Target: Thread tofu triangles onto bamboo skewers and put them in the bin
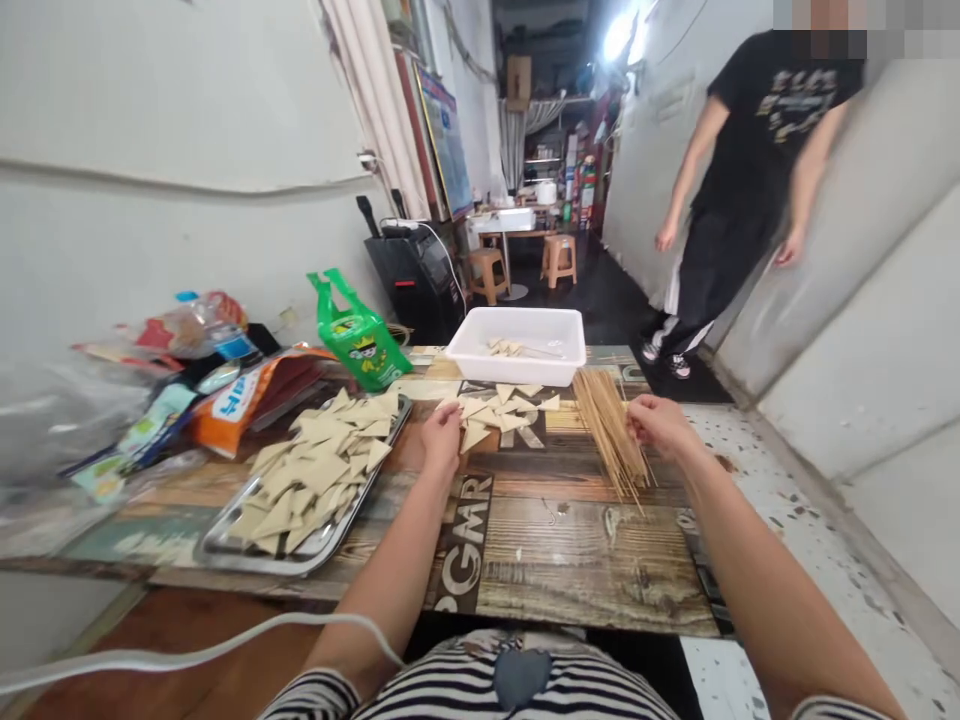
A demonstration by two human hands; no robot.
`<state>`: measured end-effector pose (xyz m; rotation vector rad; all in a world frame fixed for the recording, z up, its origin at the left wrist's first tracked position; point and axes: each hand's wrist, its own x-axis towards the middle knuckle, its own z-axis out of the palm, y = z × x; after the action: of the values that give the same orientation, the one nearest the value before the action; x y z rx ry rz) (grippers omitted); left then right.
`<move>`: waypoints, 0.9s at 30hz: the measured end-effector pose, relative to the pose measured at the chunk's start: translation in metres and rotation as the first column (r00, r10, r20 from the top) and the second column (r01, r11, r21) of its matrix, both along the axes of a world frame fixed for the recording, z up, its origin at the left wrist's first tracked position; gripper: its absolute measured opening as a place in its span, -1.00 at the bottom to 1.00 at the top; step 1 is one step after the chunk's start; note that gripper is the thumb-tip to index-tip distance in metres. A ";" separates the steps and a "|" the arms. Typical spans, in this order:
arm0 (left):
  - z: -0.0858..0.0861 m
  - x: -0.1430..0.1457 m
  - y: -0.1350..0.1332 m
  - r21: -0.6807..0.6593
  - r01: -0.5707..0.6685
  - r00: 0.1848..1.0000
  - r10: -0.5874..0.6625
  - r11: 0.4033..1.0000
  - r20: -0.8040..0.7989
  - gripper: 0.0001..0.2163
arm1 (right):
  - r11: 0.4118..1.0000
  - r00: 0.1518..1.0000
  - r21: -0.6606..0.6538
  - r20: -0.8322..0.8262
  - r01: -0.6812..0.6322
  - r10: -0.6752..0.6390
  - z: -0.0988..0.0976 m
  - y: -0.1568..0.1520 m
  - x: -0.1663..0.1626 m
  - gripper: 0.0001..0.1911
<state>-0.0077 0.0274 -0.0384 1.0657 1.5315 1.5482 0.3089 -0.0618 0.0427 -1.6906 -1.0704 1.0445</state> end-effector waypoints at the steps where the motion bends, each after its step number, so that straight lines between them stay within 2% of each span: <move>1: 0.000 -0.002 0.000 0.001 -0.005 0.997 0.006 1.000 -0.076 -0.74 | 0.999 0.999 0.015 -0.024 -0.034 0.035 0.002 -0.003 -0.012 -0.84; 3: 0.001 -0.006 -0.002 0.025 0.005 0.955 0.002 1.000 -0.296 -0.72 | 0.994 0.993 0.038 -0.057 -0.104 0.106 0.003 -0.011 -0.040 -0.86; 4: 0.002 -0.008 -0.004 0.042 0.020 0.908 0.000 0.999 -0.419 -0.71 | 0.990 0.988 0.046 -0.067 -0.134 0.137 0.002 -0.016 -0.056 -0.87; 7: 0.005 -0.010 -0.012 0.037 0.038 0.709 0.000 0.999 -0.705 -0.65 | 0.980 0.978 0.056 -0.076 -0.191 0.195 -0.011 -0.026 -0.100 -0.92; 10: 0.007 -0.006 -0.018 -0.049 0.051 0.524 -0.068 0.997 -0.849 -0.61 | 0.978 0.978 0.061 -0.049 -0.199 0.202 -0.034 -0.028 -0.125 -0.96; 15: 0.009 0.006 -0.022 -0.133 0.168 0.292 -0.178 0.977 -0.940 -0.56 | 0.975 0.982 0.118 0.017 -0.190 0.189 -0.063 -0.026 -0.131 -0.96; 19: 0.012 0.012 -0.024 -0.152 0.184 0.231 -0.194 0.971 -0.953 -0.57 | 0.971 0.983 0.154 0.053 -0.184 0.178 -0.071 -0.028 -0.129 -0.96; 24: 0.022 0.012 -0.025 -0.197 0.203 0.257 -0.246 0.959 -0.934 -0.67 | 0.969 0.983 0.172 0.078 -0.179 0.168 -0.072 -0.029 -0.129 -0.95; 27: 0.027 0.011 -0.026 -0.217 0.165 0.285 -0.257 0.962 -0.923 -0.67 | 0.968 0.982 0.174 0.083 -0.180 0.168 -0.071 -0.029 -0.129 -0.95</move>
<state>0.0033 0.0013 -0.0114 2.2872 1.9951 0.5208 0.1801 -0.0908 -0.0288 -1.5164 -1.3361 0.9723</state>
